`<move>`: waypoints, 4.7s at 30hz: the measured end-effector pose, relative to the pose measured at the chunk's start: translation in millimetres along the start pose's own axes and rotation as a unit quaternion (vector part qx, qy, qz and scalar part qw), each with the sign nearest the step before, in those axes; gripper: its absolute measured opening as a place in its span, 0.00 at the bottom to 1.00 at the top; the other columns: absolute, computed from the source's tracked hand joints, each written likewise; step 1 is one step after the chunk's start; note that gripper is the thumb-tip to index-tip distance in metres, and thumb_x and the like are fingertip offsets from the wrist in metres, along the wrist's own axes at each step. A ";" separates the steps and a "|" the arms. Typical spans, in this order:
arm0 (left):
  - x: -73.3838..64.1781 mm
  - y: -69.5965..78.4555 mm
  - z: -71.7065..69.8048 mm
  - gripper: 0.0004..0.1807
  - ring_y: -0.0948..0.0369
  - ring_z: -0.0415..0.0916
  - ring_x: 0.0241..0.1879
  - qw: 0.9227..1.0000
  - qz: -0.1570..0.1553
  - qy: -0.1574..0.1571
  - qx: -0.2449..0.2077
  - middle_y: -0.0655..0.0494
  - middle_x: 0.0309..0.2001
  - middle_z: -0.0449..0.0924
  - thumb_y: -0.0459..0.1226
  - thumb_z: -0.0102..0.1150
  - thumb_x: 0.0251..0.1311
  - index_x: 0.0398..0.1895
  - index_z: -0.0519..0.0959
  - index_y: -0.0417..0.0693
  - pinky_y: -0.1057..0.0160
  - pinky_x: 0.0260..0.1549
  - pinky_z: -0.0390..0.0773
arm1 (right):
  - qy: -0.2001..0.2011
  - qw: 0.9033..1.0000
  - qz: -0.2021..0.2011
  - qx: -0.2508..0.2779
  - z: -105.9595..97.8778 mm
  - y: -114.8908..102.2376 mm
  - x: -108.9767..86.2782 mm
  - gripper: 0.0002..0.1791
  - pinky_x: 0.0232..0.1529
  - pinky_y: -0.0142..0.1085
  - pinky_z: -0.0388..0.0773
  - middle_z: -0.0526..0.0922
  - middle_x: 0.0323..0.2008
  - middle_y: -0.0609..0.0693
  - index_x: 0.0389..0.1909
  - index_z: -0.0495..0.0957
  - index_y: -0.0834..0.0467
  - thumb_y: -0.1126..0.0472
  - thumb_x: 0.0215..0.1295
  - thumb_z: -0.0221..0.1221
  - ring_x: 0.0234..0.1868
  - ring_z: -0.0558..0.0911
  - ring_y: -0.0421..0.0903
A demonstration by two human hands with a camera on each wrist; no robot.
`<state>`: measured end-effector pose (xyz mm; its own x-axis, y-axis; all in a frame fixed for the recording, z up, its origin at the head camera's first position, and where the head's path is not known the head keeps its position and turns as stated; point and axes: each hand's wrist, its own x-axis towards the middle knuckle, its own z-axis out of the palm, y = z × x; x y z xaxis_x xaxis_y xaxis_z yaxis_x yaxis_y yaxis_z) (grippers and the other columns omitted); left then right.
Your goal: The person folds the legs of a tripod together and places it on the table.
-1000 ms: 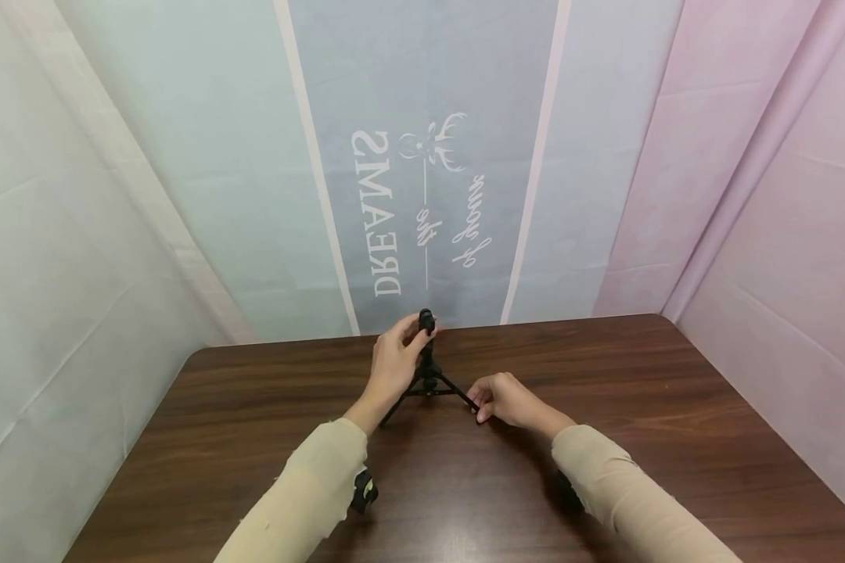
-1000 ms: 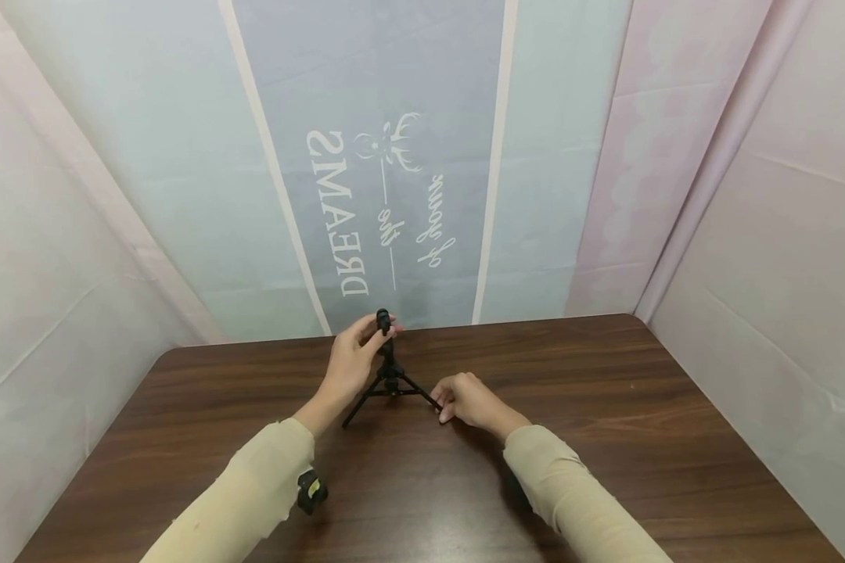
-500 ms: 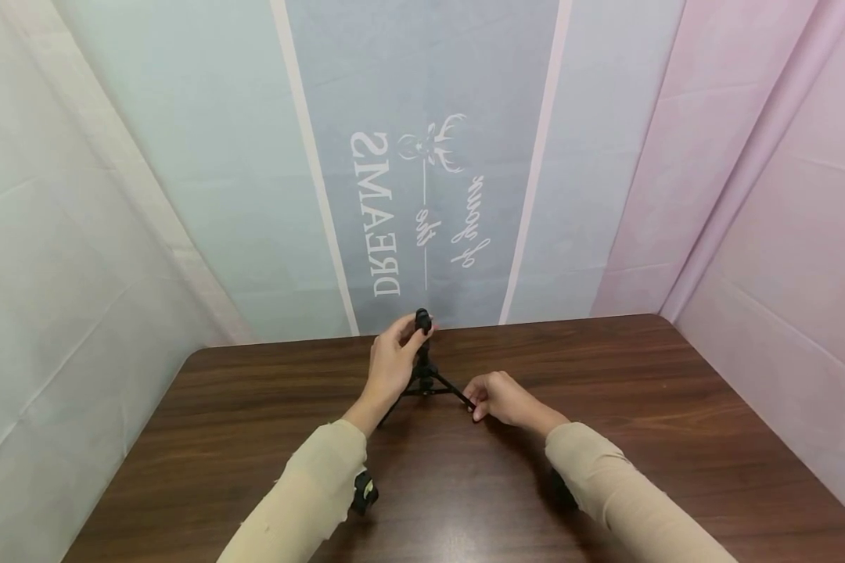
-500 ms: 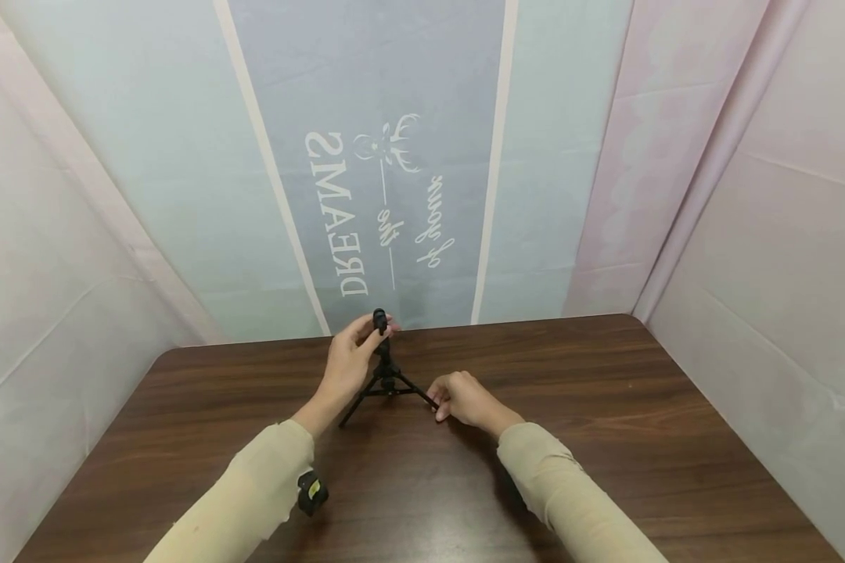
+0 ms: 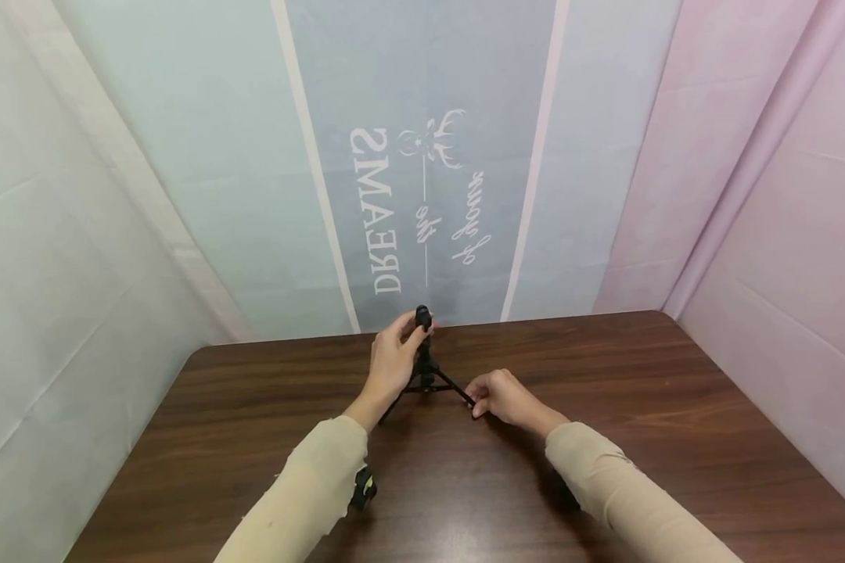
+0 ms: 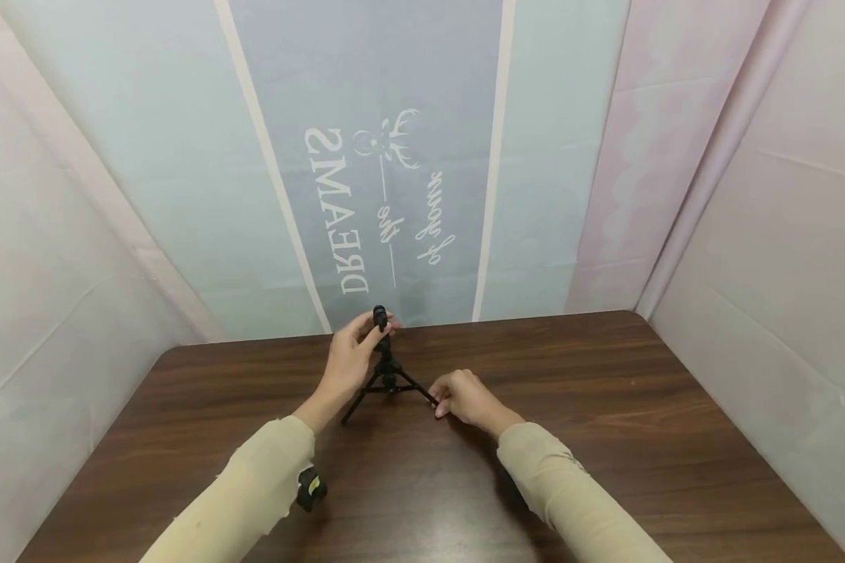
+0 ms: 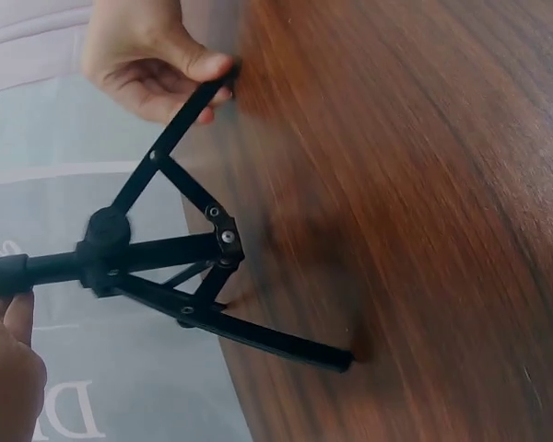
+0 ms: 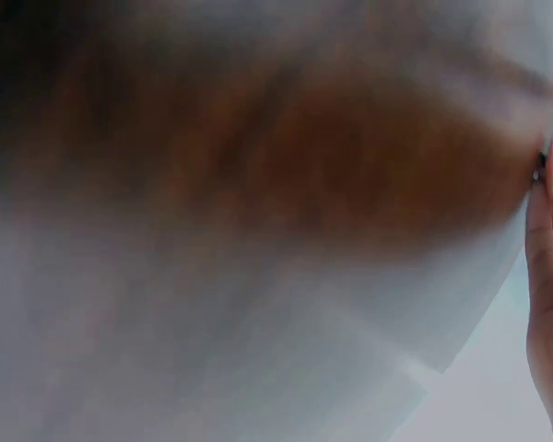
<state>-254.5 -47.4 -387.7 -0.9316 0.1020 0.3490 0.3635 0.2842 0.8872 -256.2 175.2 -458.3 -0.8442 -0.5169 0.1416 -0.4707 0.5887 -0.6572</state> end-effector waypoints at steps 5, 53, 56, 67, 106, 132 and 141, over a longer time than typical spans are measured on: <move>1.1 1.7 0.7 0.15 0.64 0.81 0.50 1.000 0.003 -0.001 -0.008 0.56 0.49 0.85 0.43 0.54 0.73 0.59 0.80 0.54 0.56 0.53 0.79 | -0.009 1.000 -0.004 -0.002 1.9 -4.0 5.9 0.08 0.31 0.29 0.80 0.84 0.27 0.44 0.34 0.85 0.62 0.73 0.53 0.70 0.29 0.81 0.35; 3.1 0.6 0.3 0.15 0.62 0.80 0.51 0.998 -0.001 0.001 -0.062 0.50 0.50 0.85 0.42 0.54 0.73 0.57 0.80 0.50 0.57 0.55 0.77 | 0.007 1.000 0.015 0.011 6.9 -7.4 19.5 0.07 0.30 0.30 0.79 0.84 0.24 0.41 0.30 0.86 0.57 0.69 0.50 0.73 0.28 0.81 0.36; 3.0 0.5 0.2 0.14 0.62 0.80 0.50 0.998 -0.002 0.003 -0.059 0.51 0.50 0.85 0.41 0.54 0.73 0.57 0.80 0.50 0.57 0.54 0.78 | 0.009 1.000 0.016 0.016 7.3 -8.0 20.1 0.07 0.30 0.30 0.79 0.84 0.24 0.41 0.29 0.86 0.57 0.69 0.50 0.73 0.27 0.81 0.36; 3.9 0.6 -1.8 0.15 0.61 0.81 0.49 0.999 0.002 0.008 -0.051 0.58 0.48 0.85 0.40 0.54 0.73 0.58 0.80 0.49 0.56 0.53 0.79 | 0.019 1.000 0.010 0.017 9.0 -10.3 25.9 0.07 0.30 0.30 0.79 0.84 0.23 0.43 0.27 0.86 0.58 0.69 0.49 0.74 0.27 0.81 0.36; 20.3 -0.9 -23.0 0.18 0.58 0.81 0.52 0.996 -0.010 -0.037 -0.085 0.53 0.51 0.84 0.39 0.58 0.70 0.61 0.79 0.50 0.58 0.58 0.75 | 0.042 0.997 0.053 0.025 16.7 -19.4 42.9 0.06 0.31 0.34 0.79 0.83 0.26 0.44 0.30 0.84 0.58 0.66 0.54 0.73 0.29 0.81 0.39; -22.8 11.9 -55.3 0.24 0.57 0.84 0.45 0.916 -0.117 0.181 -0.338 0.53 0.43 0.85 0.39 0.72 0.57 0.54 0.79 0.37 0.60 0.48 0.81 | 0.121 0.979 0.033 0.158 13.4 -50.2 -18.5 0.51 0.61 0.56 0.69 0.69 0.66 0.56 0.75 0.58 0.50 0.56 0.52 0.76 0.63 0.71 0.60; -36.2 18.0 -54.6 0.25 0.57 0.85 0.43 0.907 -0.093 0.198 -0.360 0.51 0.42 0.85 0.37 0.71 0.58 0.54 0.77 0.30 0.59 0.47 0.81 | 0.145 0.982 -0.003 0.119 13.9 -57.0 -24.1 0.48 0.58 0.60 0.70 0.74 0.60 0.56 0.73 0.63 0.50 0.57 0.52 0.76 0.60 0.74 0.61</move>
<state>-213.7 -98.0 -367.9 -0.9531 -0.2742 0.1283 0.2448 -0.4484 0.8597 -205.4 145.5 -434.5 -0.8953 -0.3014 0.3281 -0.4320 0.4070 -0.8048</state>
